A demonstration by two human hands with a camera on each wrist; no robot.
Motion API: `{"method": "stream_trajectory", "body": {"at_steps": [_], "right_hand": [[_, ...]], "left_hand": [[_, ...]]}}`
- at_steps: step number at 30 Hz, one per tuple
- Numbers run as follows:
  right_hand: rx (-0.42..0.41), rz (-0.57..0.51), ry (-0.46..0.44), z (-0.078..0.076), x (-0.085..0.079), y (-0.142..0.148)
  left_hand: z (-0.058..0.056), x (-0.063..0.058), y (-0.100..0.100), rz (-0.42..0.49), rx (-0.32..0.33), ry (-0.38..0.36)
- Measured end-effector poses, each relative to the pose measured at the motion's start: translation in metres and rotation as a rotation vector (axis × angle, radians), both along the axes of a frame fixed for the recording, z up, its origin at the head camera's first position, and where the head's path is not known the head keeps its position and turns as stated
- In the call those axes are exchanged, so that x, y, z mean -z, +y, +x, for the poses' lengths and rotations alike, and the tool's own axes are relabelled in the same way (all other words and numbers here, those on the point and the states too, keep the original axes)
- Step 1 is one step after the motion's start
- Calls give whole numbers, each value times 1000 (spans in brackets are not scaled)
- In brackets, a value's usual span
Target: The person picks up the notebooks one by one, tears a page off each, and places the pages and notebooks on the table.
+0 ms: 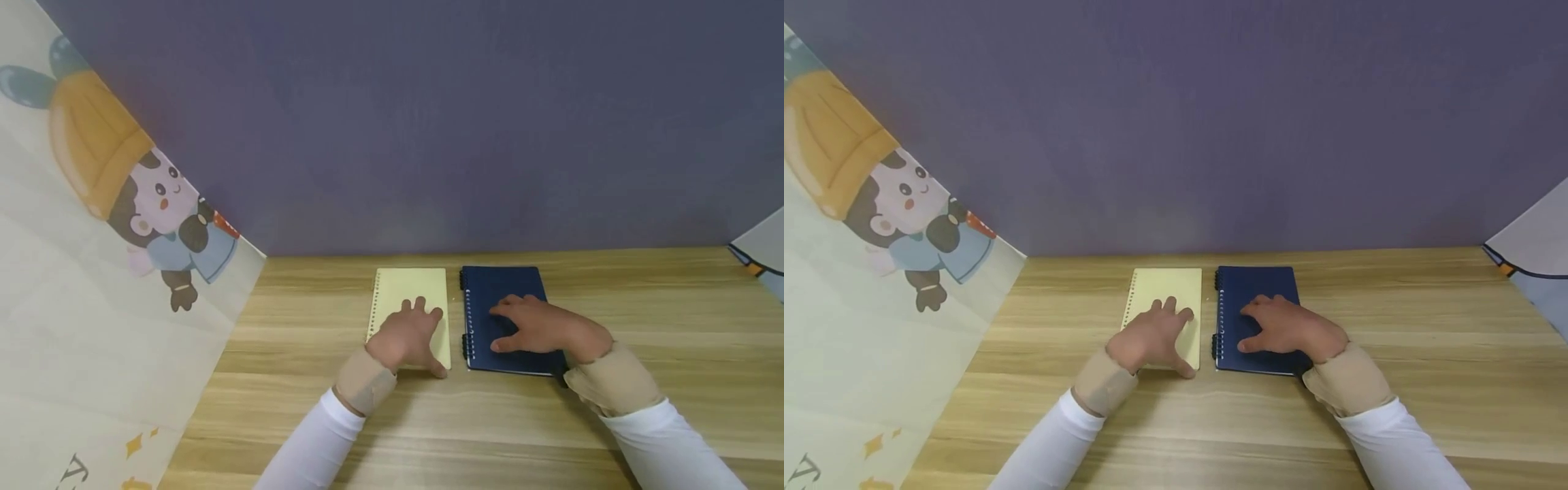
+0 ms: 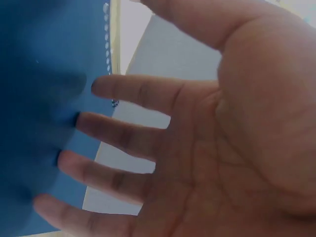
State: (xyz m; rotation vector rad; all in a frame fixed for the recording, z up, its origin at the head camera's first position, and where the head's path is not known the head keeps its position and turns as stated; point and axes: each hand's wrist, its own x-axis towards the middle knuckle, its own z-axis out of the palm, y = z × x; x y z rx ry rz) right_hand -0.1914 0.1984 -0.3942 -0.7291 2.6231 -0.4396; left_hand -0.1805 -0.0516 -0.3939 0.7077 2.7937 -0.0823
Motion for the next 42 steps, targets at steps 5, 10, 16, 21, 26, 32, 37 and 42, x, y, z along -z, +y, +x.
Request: {"method": "stream_trajectory", "body": {"at_steps": [5,10,16,21,26,32,37,42], "right_hand": [[57,57,-4,1,2,-8],[74,61,-7,1,4,-7],[70,48,-9,3,3,-7],[64,45,4,7,1,-8],[61,36,11,13,0,-10],[60,43,14,14,0,-11],[58,57,16,15,-2,-12],[38,44,61,20,-4,-16]], "left_hand": [[3,7,10,-16,7,52],[1,10,12,8,56,97],[0,4,4,86,127,59],[-1,-4,-2,204,145,-41],[0,-11,-5,311,211,-54],[1,-22,-9,375,236,22],[6,-40,-19,412,237,41],[15,-64,-37,425,178,67]]}}
